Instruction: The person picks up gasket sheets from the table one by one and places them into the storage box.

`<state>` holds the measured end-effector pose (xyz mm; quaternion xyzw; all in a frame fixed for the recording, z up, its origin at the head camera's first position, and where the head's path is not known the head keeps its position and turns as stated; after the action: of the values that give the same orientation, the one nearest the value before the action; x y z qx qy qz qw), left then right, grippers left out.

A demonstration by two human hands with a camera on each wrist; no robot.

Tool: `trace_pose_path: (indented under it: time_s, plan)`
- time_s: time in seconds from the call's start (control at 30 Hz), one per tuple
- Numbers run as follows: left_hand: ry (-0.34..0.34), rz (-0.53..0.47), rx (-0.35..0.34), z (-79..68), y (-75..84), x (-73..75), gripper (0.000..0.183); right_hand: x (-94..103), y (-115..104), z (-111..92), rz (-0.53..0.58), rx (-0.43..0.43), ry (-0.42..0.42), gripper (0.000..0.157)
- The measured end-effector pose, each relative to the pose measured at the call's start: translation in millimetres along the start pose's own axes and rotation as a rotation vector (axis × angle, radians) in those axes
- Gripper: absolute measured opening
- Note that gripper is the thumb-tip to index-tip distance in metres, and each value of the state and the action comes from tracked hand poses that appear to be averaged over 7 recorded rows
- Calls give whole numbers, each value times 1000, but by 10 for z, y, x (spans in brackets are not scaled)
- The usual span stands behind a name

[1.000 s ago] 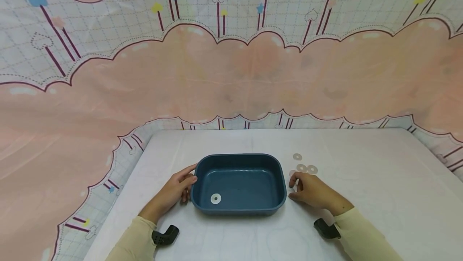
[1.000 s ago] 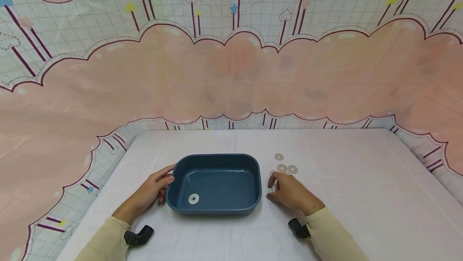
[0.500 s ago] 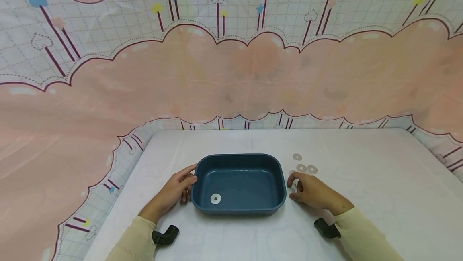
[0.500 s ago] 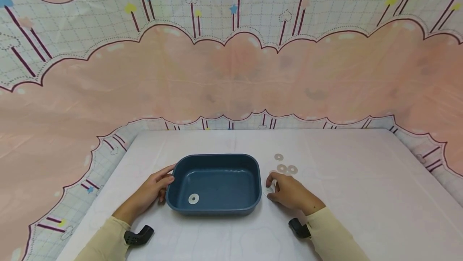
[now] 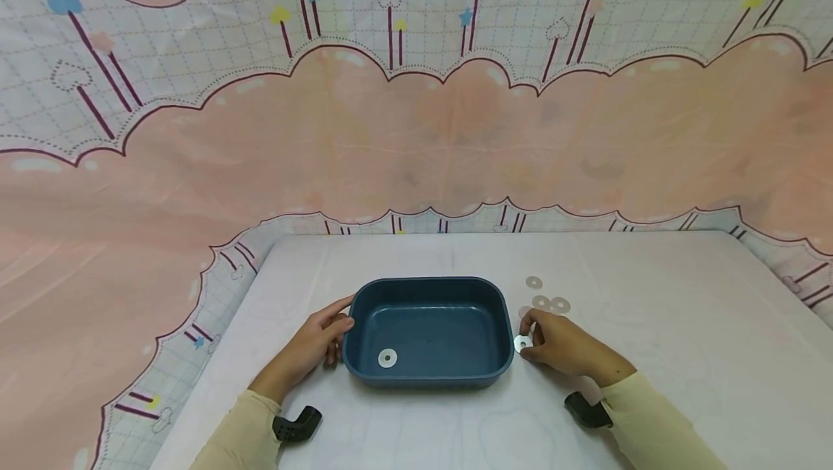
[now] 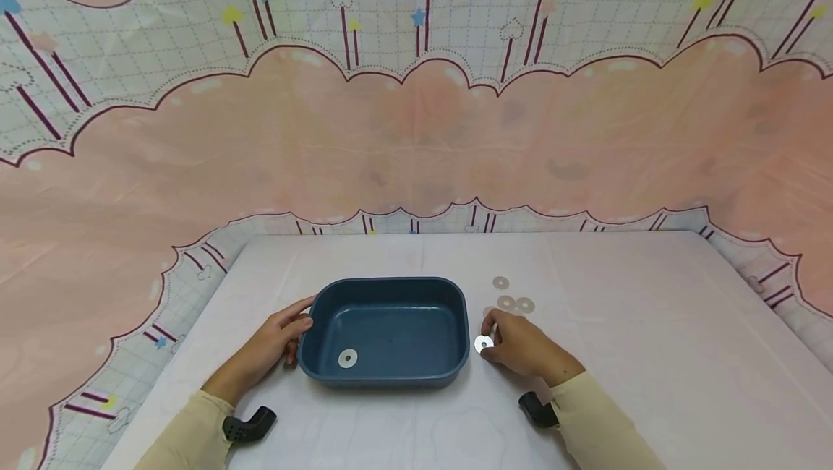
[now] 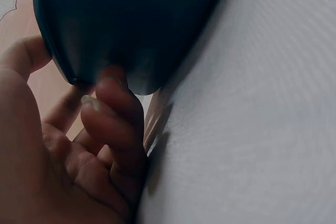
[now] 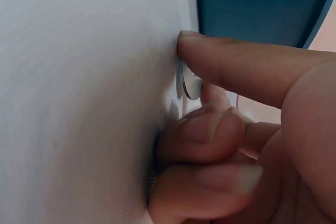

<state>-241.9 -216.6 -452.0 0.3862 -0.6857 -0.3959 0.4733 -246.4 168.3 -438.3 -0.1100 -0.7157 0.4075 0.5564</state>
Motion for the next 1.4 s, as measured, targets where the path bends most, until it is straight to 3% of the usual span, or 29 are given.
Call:
trace_pose_path:
  time_s: [0.43, 0.87, 1.07, 1.23, 1.4]
  plan:
    - [-5, -7, 1, -6, -4, 9, 54, 11, -21, 30, -32, 109, -33, 28]
    - [-5, -2, -9, -5, -8, 10, 54, 16, -4, -12, 127, 37, -82, 24]
    - [-15, -2, -12, -5, -21, 28, 54, 35, -56, -15, 131, 74, -90, 24]
    - [-11, -9, -11, -3, -24, 36, 54, 118, -131, -31, 100, 119, -69, 27]
    - [-28, -21, -17, 10, -26, 8, 56, 227, -160, -76, 86, 91, 0, 29]
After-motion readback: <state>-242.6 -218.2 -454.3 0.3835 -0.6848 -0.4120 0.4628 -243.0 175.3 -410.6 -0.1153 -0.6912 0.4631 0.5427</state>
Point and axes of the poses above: each hand's wrist, its own z-axis towards the middle knuckle, its own x-axis out of the back of the hand, y = z × x, the point moved 6 cm from there along z, towards the middle knuckle, and after that the axes turned 7 degrees about x, right-handed, at the moved point
